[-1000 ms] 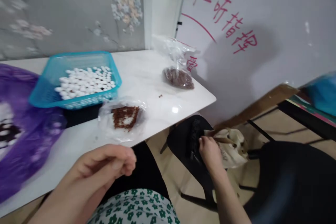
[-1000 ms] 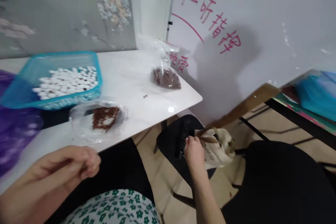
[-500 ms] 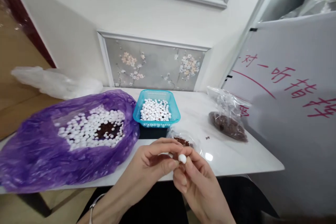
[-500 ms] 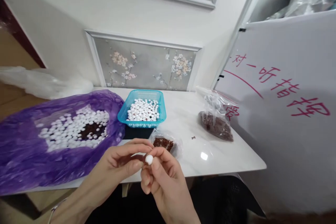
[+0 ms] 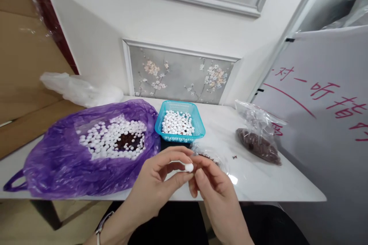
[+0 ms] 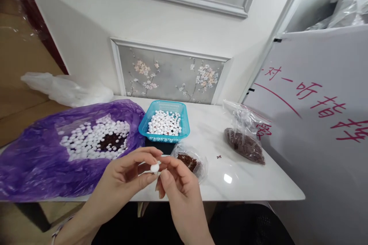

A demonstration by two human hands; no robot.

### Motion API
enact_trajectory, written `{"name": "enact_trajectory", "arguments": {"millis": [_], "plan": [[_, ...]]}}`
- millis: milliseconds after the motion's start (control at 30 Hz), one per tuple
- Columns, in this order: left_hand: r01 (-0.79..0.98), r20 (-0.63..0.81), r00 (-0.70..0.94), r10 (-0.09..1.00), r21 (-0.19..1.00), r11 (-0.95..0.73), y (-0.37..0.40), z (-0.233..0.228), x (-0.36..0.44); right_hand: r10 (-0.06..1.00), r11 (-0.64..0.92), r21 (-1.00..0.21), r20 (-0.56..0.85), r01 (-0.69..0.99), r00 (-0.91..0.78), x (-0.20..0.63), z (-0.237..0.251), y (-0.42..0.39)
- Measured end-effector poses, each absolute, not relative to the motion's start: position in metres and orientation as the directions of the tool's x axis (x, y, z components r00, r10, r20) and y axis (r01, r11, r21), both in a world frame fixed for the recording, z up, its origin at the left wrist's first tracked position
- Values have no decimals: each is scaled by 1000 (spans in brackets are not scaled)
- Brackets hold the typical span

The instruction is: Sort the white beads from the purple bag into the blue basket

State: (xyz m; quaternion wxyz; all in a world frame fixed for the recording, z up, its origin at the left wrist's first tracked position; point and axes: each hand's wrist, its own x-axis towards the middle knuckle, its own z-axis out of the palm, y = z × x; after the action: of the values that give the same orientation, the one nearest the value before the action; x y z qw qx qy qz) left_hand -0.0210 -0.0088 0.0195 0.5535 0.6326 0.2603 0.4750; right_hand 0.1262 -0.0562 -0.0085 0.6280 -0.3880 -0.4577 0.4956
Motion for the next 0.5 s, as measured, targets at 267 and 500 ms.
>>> {"name": "enact_trajectory", "arguments": {"millis": [267, 500], "plan": [[-332, 316, 333, 888, 921, -203, 4, 11, -24, 989, 83, -994, 74, -68, 131, 147, -35, -72], [-377, 266, 311, 913, 916, -138, 8, 7, -21, 980, 93, -985, 66, -143, 187, 140, -38, -79]]}}
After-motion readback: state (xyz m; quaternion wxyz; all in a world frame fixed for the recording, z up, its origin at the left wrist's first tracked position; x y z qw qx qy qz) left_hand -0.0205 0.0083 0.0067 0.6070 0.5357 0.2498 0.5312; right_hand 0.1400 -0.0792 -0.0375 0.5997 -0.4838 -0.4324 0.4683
